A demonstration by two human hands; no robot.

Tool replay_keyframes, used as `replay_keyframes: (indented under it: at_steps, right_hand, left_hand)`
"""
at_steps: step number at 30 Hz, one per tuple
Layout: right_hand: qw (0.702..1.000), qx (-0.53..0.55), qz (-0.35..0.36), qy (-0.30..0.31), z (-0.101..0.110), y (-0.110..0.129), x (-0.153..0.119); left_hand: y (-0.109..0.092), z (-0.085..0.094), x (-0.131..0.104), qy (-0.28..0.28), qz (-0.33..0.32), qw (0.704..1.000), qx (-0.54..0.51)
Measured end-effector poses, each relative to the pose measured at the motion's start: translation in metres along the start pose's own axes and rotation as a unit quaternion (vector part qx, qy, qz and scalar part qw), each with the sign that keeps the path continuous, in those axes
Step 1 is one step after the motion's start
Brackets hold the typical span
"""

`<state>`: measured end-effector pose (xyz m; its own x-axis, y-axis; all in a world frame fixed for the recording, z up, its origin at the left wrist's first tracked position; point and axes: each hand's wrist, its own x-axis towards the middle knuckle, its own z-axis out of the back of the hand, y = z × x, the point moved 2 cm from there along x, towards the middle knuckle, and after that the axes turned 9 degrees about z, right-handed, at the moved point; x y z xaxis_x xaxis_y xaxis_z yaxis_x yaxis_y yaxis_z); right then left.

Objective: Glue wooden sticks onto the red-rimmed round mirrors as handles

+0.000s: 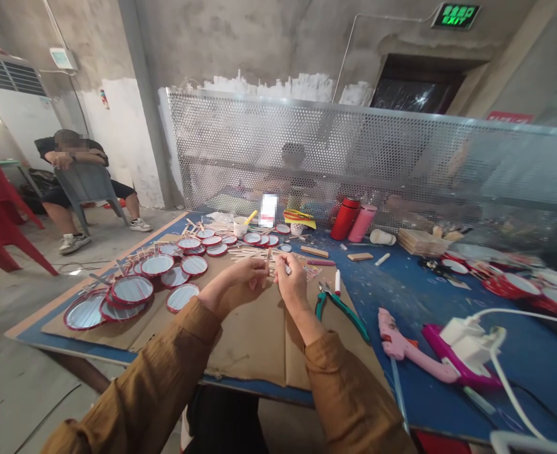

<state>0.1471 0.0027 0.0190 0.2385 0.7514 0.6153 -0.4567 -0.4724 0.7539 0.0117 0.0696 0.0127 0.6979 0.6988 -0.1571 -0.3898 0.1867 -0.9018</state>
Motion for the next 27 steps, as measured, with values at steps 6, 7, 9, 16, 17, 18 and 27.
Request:
replay_keyframes:
  at_steps: [6,7,9,16,17,18,27]
  right_hand:
    - [1.0,0.025,0.003,0.017,-0.0006,0.0037,-0.0006]
    - [0.999,0.022,0.006,0.023,-0.0009,0.005,-0.0008]
    - [1.0,0.01,0.006,0.023,-0.0007,0.0069,-0.0011]
    - [1.0,0.023,-0.005,0.014,0.0005,0.006,-0.0002]
    - [1.0,0.023,-0.002,0.021,0.0001,0.0058,0.0]
    - [0.999,0.02,0.0,0.024,-0.0001,0.0056,0.0002]
    - [0.999,0.006,0.0,0.037,0.001,0.0089,-0.0004]
  left_hand:
    - [0.0041,0.0003,0.0043,-0.001,-0.003,1.0,0.019]
    - [0.0046,0.0003,0.005,-0.003,-0.005,1.0,0.022]
    - [0.0055,0.0004,0.0063,-0.006,-0.002,1.0,0.026]
    - [0.0051,0.0007,0.0076,0.0,0.018,0.998,0.052]
    - [0.005,0.0007,0.0074,0.0,0.018,0.998,0.053]
    - [0.0051,0.0008,0.0071,0.0,0.018,0.998,0.054]
    - [0.0033,0.0009,0.004,0.0,0.013,0.999,0.052]
